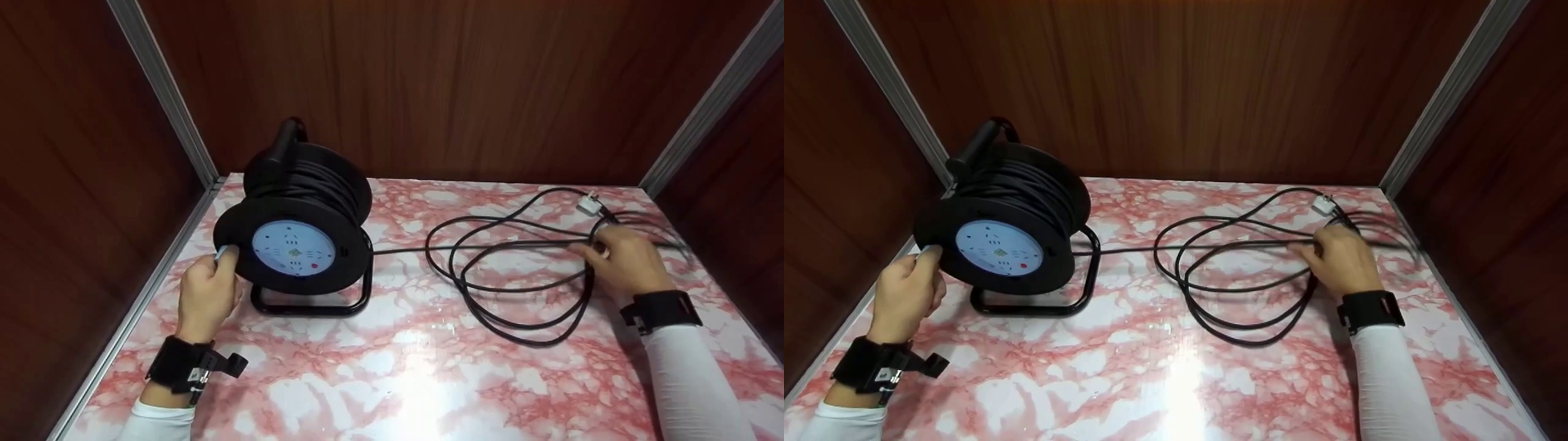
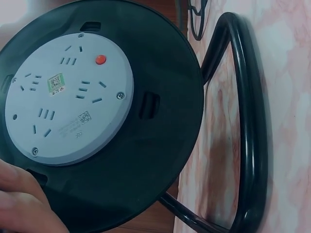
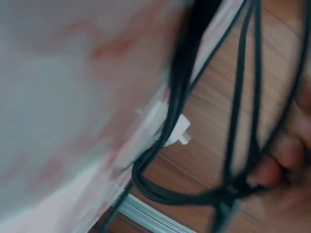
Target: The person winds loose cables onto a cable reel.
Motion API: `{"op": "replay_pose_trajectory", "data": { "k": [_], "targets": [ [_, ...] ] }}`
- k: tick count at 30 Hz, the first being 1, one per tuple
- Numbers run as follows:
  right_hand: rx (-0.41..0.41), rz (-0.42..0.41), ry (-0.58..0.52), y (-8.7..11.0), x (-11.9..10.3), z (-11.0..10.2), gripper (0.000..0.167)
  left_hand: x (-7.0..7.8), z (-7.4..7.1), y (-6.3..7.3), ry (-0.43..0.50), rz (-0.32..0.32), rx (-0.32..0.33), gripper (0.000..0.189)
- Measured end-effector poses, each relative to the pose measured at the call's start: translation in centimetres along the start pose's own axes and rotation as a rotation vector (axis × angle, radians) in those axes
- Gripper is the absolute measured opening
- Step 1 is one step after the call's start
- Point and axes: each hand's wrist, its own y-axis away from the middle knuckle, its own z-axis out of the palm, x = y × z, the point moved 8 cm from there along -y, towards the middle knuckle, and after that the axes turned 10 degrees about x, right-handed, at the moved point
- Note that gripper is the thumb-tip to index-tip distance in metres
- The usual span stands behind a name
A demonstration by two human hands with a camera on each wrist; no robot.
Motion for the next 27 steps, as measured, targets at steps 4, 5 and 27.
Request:
{"op": "replay_pose_trajectory", "data": {
  "k": [4,5,27],
  "targets": [
    [0.127,-0.088,0.012,-0.3,-0.9,-1.2,0.041,0.5,0.0,-0.1,0.016,0.012,0.019,0.061],
    [0.098,-0.079,0.004,-0.3,-0.9,-1.0,0.041,0.6,-0.1,-0.1,0.023,0.016,0.026,0.061],
    [-0.231,0.074,-0.088,0.3,-2.1,3.1,0.038,5.8,0.1,0.0,0.077,0.081,0.025,0.061]
  ]
}}
